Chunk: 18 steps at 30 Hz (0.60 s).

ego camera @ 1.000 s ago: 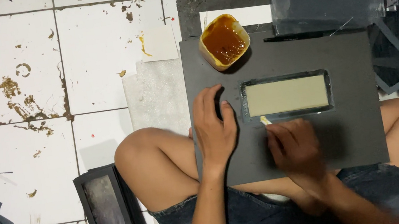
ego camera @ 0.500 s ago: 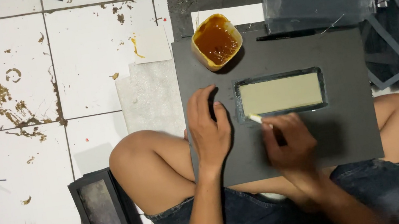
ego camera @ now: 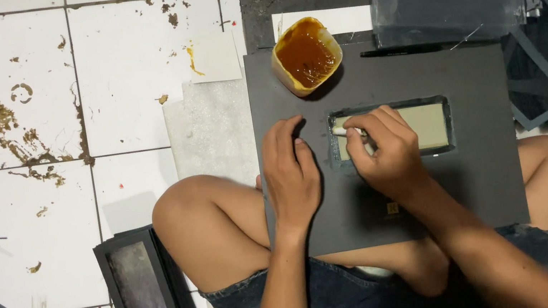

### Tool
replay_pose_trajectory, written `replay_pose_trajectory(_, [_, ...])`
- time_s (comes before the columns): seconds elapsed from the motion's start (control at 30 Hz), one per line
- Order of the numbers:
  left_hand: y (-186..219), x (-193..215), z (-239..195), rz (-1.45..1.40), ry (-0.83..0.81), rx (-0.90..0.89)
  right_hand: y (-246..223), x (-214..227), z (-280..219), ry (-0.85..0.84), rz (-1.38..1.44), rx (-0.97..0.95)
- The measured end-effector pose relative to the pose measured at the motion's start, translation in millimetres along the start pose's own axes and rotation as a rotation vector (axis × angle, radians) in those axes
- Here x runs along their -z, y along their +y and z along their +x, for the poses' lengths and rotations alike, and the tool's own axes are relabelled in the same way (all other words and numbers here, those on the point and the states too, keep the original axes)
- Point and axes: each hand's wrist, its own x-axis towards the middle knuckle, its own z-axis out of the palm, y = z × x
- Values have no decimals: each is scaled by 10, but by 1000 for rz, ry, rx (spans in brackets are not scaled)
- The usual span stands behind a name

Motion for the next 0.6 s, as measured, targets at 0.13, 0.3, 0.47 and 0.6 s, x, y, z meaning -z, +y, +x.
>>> replay_pose_trajectory(0.13, [-21, -10, -3, 18, -10, -4, -71, 35, 9, 12, 4, -15])
replay_pose_trajectory(0.3, [10, 4, 1, 15, -12, 1, -27, 66, -98, -42, 31, -16])
replay_pose_trajectory(0.47, [-27, -25, -7, 18, -6, -8, -100, 131, -64, -44, 20, -24])
replay_pose_trajectory(0.6, [-13, -6, -10, 11, -16, 6, -22, 51, -152, -70, 23, 30])
